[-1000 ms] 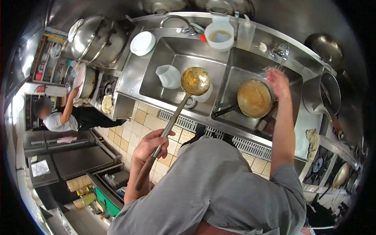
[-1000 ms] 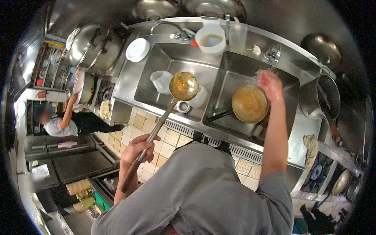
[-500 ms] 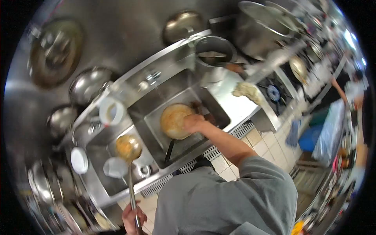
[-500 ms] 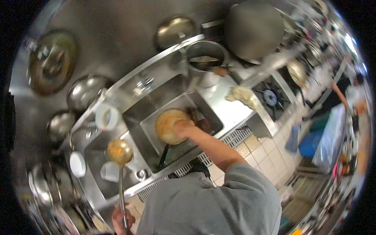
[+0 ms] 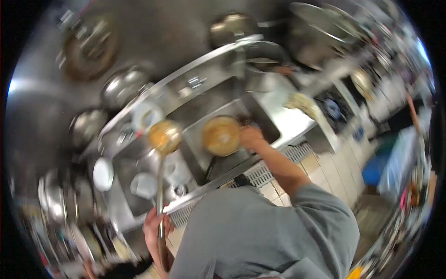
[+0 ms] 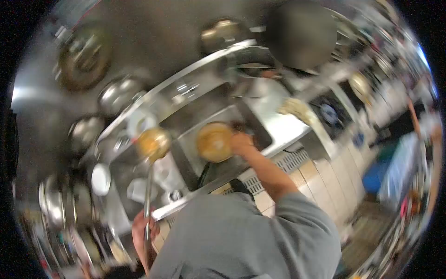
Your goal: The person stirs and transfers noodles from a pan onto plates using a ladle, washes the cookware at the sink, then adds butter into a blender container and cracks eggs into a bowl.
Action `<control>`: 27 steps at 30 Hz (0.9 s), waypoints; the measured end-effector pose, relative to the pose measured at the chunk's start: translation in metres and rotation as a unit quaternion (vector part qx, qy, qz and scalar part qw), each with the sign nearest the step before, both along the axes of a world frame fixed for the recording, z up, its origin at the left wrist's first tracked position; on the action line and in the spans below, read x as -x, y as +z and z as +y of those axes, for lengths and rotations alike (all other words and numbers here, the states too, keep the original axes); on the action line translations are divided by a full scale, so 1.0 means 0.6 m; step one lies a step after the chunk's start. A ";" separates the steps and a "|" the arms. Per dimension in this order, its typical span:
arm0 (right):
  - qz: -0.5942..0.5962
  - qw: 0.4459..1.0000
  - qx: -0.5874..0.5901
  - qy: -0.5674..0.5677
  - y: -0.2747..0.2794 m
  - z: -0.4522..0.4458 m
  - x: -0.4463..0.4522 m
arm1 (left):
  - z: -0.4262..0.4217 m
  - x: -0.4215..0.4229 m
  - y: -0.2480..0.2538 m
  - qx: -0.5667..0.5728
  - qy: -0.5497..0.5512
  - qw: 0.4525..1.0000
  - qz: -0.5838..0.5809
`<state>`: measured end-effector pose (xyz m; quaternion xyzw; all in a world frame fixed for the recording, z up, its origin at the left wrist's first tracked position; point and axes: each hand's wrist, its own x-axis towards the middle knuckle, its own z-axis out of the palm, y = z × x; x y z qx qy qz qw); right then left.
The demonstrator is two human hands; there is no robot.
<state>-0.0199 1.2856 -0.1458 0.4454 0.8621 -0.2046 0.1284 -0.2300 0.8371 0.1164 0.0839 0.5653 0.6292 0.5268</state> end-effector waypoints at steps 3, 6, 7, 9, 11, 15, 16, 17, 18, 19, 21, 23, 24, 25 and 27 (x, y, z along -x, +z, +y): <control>0.195 0.941 -0.278 0.008 0.081 -0.047 0.005 | 0.010 -0.029 0.044 0.059 0.005 0.997 0.045; 0.381 0.909 -0.168 -0.031 0.194 -0.059 0.067 | 0.030 -0.026 0.044 0.032 -0.009 0.999 0.025; 0.454 0.882 -0.107 -0.068 0.213 -0.069 0.084 | 0.036 -0.027 0.044 0.023 -0.023 0.999 0.022; 0.484 0.871 -0.067 -0.053 0.243 -0.099 0.135 | 0.045 -0.033 0.042 0.035 -0.011 0.999 0.014; 0.535 0.841 0.055 -0.055 0.280 -0.137 0.195 | 0.057 -0.034 0.034 0.036 -0.015 0.999 -0.008; 0.564 0.820 0.072 -0.067 0.229 -0.169 0.310 | 0.072 -0.036 0.019 0.059 -0.040 0.997 -0.038; 0.559 0.827 0.026 -0.049 0.221 -0.174 0.323 | 0.075 -0.037 0.015 0.054 -0.055 0.996 -0.041; 0.552 0.833 -0.019 -0.031 0.210 -0.177 0.334 | 0.078 -0.034 0.013 0.055 -0.057 0.996 -0.041; 0.572 0.817 -0.067 0.008 0.192 -0.184 0.340 | 0.083 -0.031 0.010 0.070 -0.078 0.994 -0.022; 0.571 0.818 -0.066 0.006 0.173 -0.183 0.340 | 0.085 -0.028 0.006 0.086 -0.098 0.991 -0.005; 0.450 0.874 -0.011 0.183 0.158 -0.182 0.327 | 0.089 -0.018 -0.002 0.085 -0.105 0.991 -0.007; 0.488 0.858 -0.033 0.157 0.145 -0.178 0.309 | 0.092 -0.012 -0.006 0.083 -0.093 0.992 -0.029; 0.487 0.860 -0.095 0.114 0.140 -0.168 0.302 | 0.096 -0.010 -0.006 0.093 -0.106 0.990 -0.016; 0.485 0.857 -0.157 0.072 0.136 -0.158 0.294 | 0.103 -0.011 -0.004 0.094 -0.103 0.990 -0.019; 0.387 0.918 -0.074 0.055 0.117 -0.145 0.283 | 0.115 -0.016 0.001 0.119 -0.114 0.986 0.007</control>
